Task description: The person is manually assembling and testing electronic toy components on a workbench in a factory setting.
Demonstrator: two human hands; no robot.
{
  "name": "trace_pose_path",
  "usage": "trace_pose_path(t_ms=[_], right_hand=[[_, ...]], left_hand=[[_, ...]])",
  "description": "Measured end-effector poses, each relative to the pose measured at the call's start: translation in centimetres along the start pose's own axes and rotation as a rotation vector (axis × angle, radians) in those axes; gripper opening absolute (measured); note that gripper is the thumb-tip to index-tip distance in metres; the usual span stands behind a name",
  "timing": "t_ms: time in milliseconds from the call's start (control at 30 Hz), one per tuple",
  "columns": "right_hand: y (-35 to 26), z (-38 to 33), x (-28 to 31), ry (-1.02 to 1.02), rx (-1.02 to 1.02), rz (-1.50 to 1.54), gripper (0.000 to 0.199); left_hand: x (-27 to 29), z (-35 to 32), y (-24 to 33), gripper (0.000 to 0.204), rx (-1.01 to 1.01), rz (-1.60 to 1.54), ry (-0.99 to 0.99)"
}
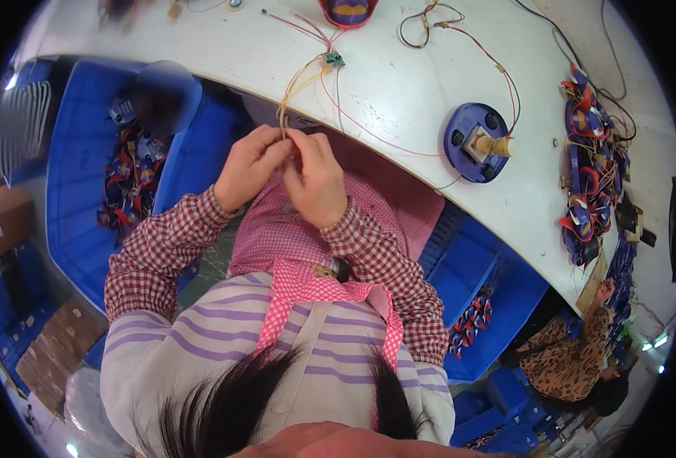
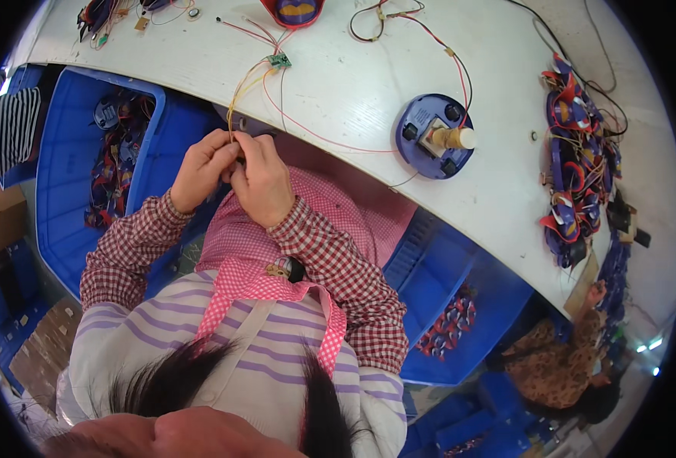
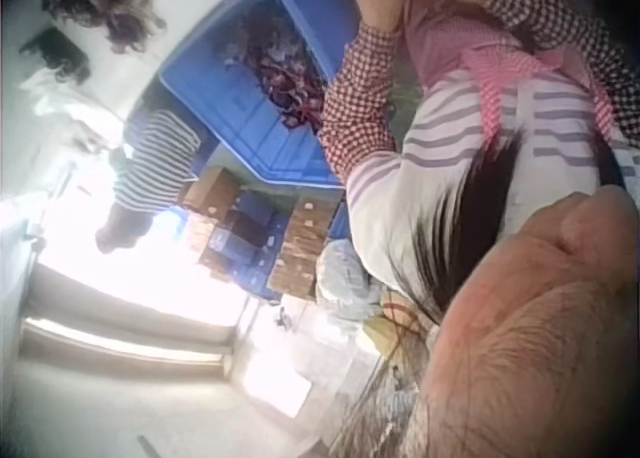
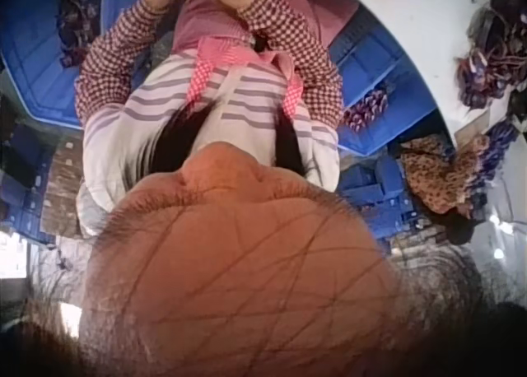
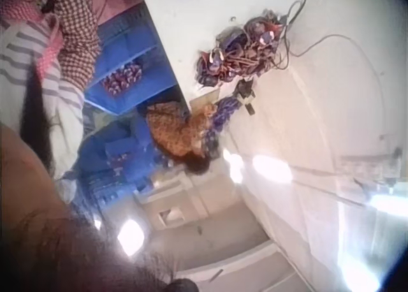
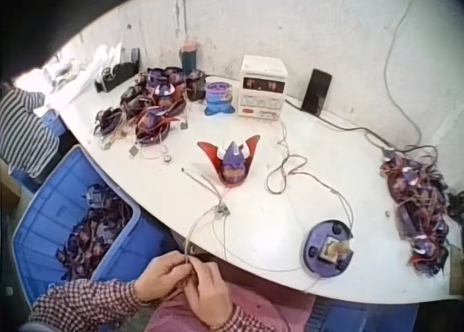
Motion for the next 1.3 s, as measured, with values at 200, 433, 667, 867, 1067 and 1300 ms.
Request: trace_pose_path(t_ms=[200, 433, 667, 867, 1067, 1300], right_hand=[[2.4, -0.3, 1.6, 0.011, -0.068, 0.221, 0.025], [2.4, 0.5, 0.2, -0.013, -0.096, 0.262, 0.019], [4.3, 0.3, -1.4, -0.113, -0.170, 0.401, 0.029], [12.1, -1.8, -5.6, -0.314, -0.681, 0.382, 0.033], [10.2, 0.0, -9.1, -0.331, -0.484, 0.970, 0.043], [9.3, -1.7, -7.5, -0.378, -0.545, 0.791, 0.047]], left_hand=[[-0.8, -0.1, -1.0, 0.020, 0.388, -0.497, -0.027], [-1.2, -0.4, -2.2, 0.026, 0.357, -0.535, -0.164], [-1.3, -0.3, -2.4, 0.024, 0.392, -0.600, -0.129], [0.4, -0.2, -1.0, 0.025, 0.408, -0.305, -0.046], [0.1, -0.8, 5.9, 0.023, -0.304, 0.809, -0.144], [-1.1, 5.8, 12.7, 0.032, -0.699, 0.762, -0.018]])
Point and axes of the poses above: each hand's wrist, its own z-axis towards the middle knuckle, its own x-axis out of the back of the hand, y = z × x, the point moved 9 cm from there along z, towards the middle knuckle, and after that the axes turned 7 degrees about -z, right-handed, at the moved point
